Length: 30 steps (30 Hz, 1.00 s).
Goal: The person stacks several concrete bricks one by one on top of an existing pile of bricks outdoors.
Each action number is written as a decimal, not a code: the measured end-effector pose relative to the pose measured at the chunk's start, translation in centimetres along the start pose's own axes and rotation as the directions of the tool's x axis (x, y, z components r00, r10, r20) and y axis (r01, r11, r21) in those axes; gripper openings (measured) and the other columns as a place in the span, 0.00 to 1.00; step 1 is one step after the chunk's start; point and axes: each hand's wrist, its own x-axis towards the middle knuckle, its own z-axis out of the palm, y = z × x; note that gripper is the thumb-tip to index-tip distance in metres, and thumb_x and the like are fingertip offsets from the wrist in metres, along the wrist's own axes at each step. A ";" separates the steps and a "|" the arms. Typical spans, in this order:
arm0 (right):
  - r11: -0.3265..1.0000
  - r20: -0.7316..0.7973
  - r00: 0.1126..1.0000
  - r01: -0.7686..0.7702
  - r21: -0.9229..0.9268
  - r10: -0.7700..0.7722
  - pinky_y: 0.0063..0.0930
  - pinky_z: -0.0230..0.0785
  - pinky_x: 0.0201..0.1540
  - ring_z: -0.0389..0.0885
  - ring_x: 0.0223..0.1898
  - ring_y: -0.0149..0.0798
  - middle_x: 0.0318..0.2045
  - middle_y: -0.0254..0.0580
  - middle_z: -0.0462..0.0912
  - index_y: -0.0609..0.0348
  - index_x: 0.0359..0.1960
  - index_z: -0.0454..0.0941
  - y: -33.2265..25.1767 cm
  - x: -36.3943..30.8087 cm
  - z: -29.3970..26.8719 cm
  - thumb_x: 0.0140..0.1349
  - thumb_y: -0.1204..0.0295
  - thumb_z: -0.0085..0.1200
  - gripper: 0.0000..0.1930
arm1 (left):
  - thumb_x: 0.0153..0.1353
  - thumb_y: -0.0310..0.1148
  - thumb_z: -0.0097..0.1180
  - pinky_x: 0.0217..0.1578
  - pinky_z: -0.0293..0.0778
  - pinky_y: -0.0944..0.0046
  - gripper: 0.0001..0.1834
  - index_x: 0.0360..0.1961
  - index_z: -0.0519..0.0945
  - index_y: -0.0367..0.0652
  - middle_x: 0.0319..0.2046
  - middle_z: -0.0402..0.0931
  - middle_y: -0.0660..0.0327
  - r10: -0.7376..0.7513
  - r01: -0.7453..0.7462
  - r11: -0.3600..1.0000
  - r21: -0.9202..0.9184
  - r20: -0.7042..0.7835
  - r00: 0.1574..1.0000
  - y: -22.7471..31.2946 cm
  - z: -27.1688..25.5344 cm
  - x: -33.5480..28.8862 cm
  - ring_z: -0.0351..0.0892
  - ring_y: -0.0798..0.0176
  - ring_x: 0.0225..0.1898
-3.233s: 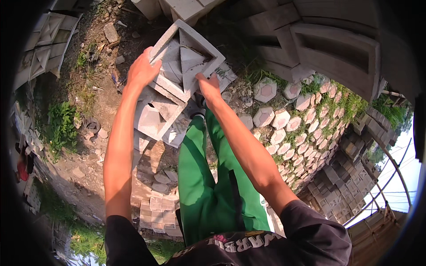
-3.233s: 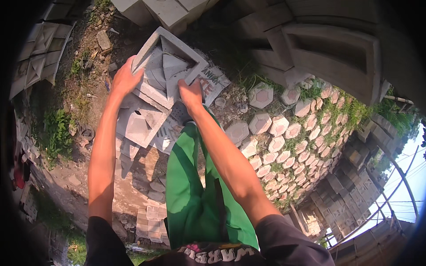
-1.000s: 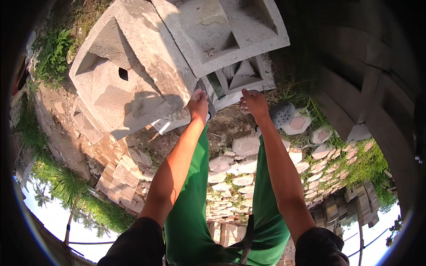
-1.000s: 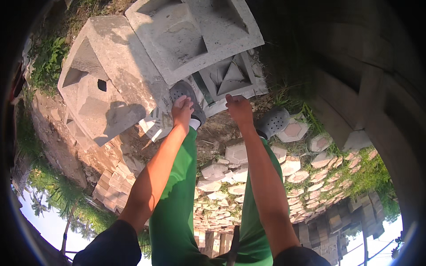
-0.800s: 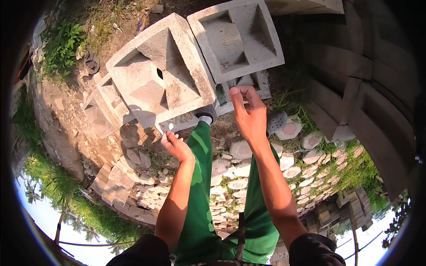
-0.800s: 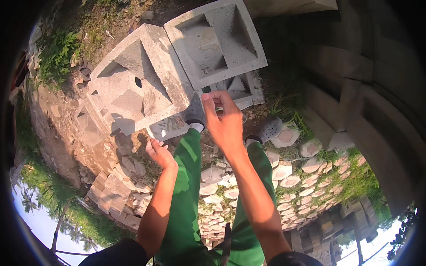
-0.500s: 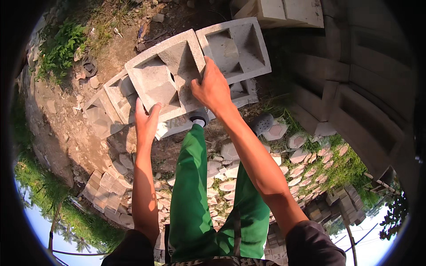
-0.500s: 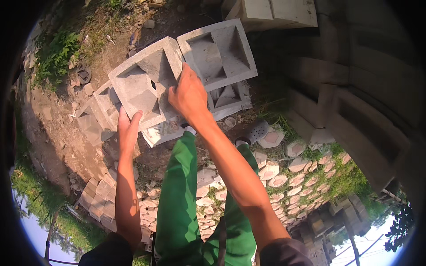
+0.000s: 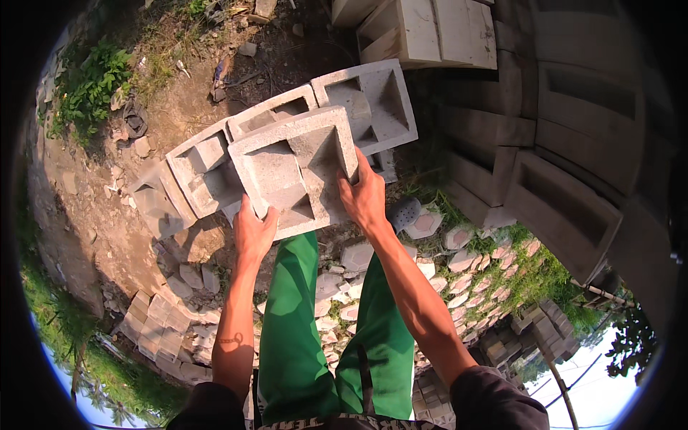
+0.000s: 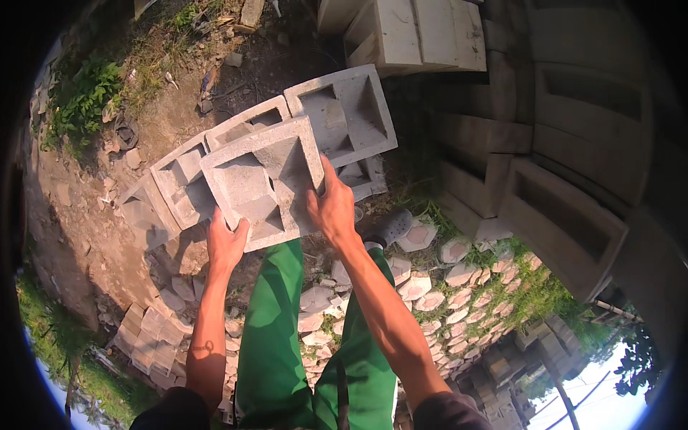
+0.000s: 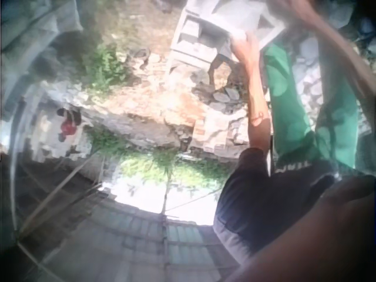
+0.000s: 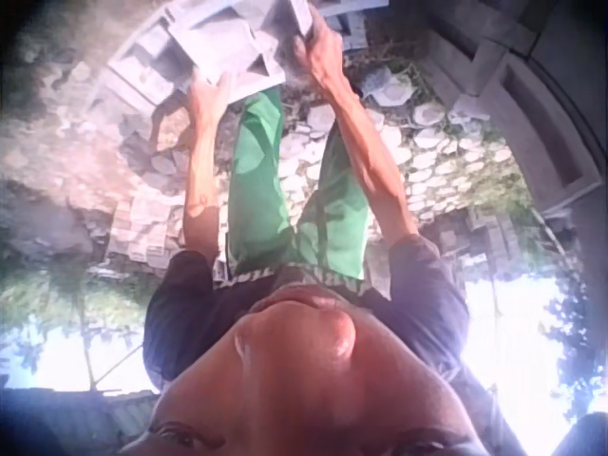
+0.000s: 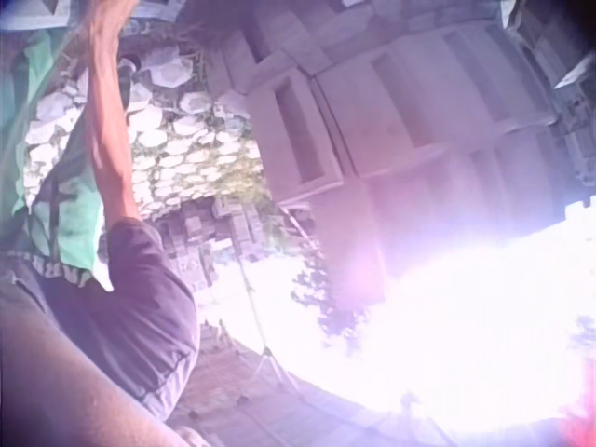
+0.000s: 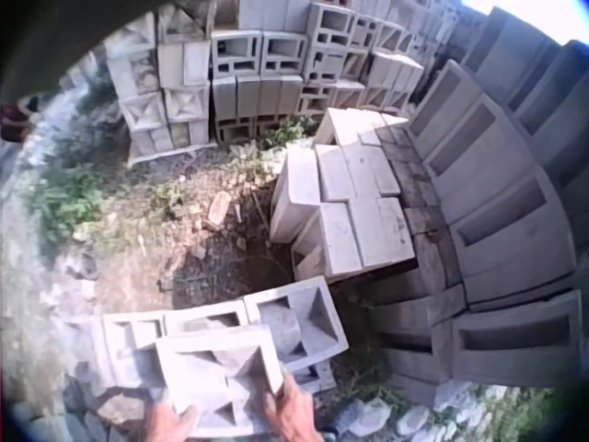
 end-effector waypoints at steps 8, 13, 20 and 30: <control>0.989 -0.129 0.990 -0.067 -0.129 0.050 0.34 0.74 0.40 0.84 0.36 0.47 0.35 0.56 0.83 0.65 0.53 0.71 2.1 0.7 -9.3 0.55 0.69 0.57 0.24 | 0.53 0.33 0.56 0.42 0.74 0.50 0.23 0.50 0.70 0.33 0.38 0.79 0.42 -0.069 0.086 0.992 -0.093 0.167 0.983 10.3 4.1 -2.4 0.79 0.41 0.41; 0.988 -0.091 0.996 -0.023 -0.154 0.009 0.37 0.70 0.47 0.81 0.43 0.53 0.39 0.58 0.82 0.66 0.51 0.72 2.9 7.4 -12.5 0.54 0.68 0.56 0.23 | 0.53 0.34 0.56 0.43 0.75 0.50 0.30 0.52 0.66 0.20 0.36 0.77 0.36 0.021 -0.020 0.999 -0.034 0.029 0.999 14.3 7.7 2.2 0.79 0.39 0.40; 0.986 -0.018 0.997 0.065 -0.155 -0.068 0.34 0.70 0.46 0.82 0.41 0.45 0.38 0.54 0.82 0.66 0.48 0.74 5.3 13.6 -12.9 0.53 0.67 0.58 0.22 | 0.53 0.33 0.56 0.39 0.77 0.49 0.31 0.54 0.64 0.23 0.31 0.77 0.36 -0.093 0.104 0.990 -0.099 0.101 0.990 16.3 9.2 5.6 0.80 0.38 0.36; 0.994 0.000 0.997 0.080 -0.077 -0.081 0.31 0.70 0.45 0.81 0.40 0.39 0.38 0.50 0.83 0.65 0.48 0.74 5.1 13.0 -11.9 0.54 0.70 0.58 0.20 | 0.52 0.29 0.54 0.36 0.79 0.51 0.39 0.62 0.52 0.23 0.49 0.70 0.35 -0.080 0.104 0.987 -0.123 0.186 0.979 15.2 8.9 5.8 0.80 0.40 0.35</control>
